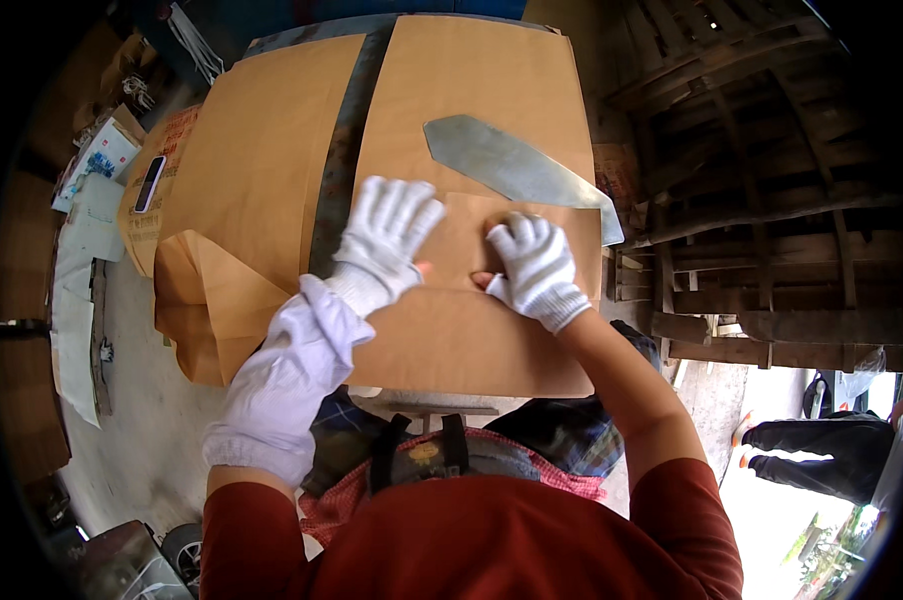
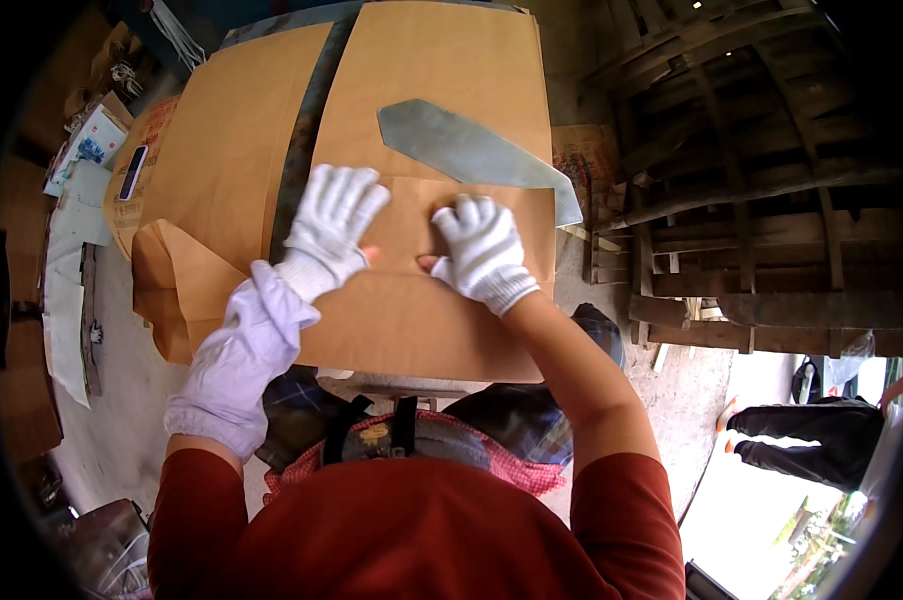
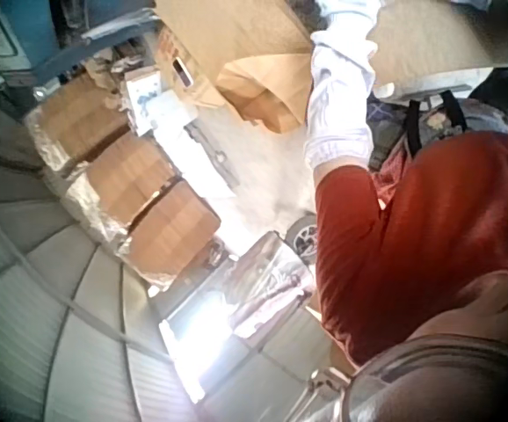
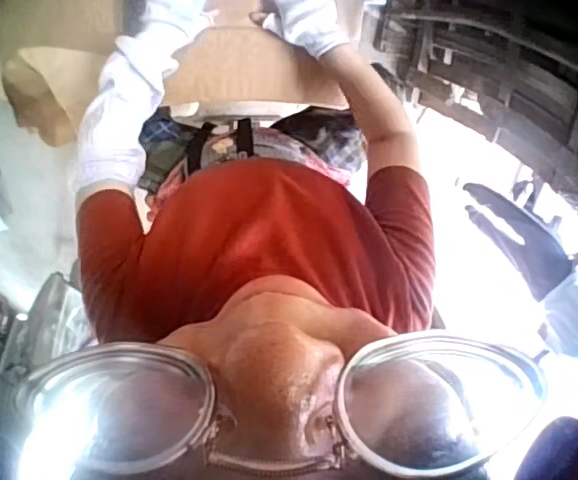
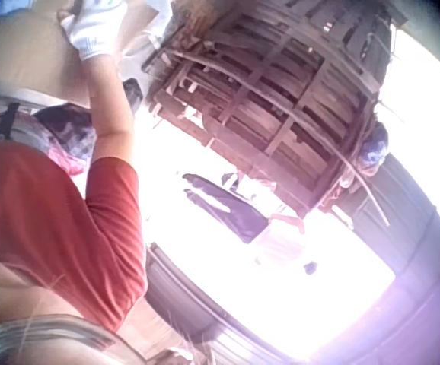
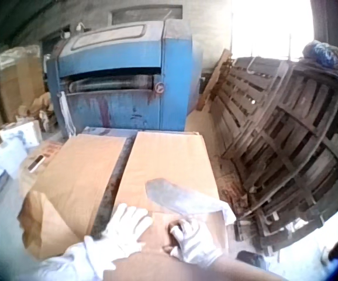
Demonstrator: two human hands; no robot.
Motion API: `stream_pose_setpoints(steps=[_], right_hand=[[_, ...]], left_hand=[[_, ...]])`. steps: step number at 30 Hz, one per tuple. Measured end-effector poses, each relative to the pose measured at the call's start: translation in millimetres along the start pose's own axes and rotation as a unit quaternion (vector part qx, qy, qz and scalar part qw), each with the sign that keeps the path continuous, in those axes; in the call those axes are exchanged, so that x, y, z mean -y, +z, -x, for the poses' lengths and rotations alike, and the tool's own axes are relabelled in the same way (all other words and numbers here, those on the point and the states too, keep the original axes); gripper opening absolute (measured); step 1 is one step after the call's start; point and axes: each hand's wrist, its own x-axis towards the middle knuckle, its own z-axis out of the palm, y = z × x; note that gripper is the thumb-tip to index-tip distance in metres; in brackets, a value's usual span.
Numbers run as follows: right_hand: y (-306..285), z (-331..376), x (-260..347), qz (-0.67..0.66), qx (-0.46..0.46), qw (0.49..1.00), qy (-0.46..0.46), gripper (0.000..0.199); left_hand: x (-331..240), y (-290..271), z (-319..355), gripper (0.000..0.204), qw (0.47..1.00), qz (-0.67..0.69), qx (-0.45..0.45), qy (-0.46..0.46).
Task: The person places a metal template on a large sheet of brown paper, cuts the paper with scissors, and folds the paper around the template to form a package. The person then carries the wrapped package to a workbench and continues folding and securing the paper.
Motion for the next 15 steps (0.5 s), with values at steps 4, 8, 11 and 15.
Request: stream_pose_setpoints(steps=[4,8,11,15], right_hand=[[31,-26,14,-0.035,-0.099,0.988,-0.114,0.067],[7,32,-33,0.049,-0.061,0.997,0.007,0.076],[8,71,-66,0.032,-0.07,0.996,0.054,0.079],[34,76,-92,-0.155,-0.183,0.969,0.057,0.065]], left_hand=[[-39,22,-16,0.103,0.973,0.194,-0.084,0.088],[-3,3,29,0.096,0.993,0.111,0.04,-0.026],[3,16,52,0.095,0.984,0.145,0.019,-0.101],[0,16,48,0.096,0.979,0.087,0.057,-0.175]])
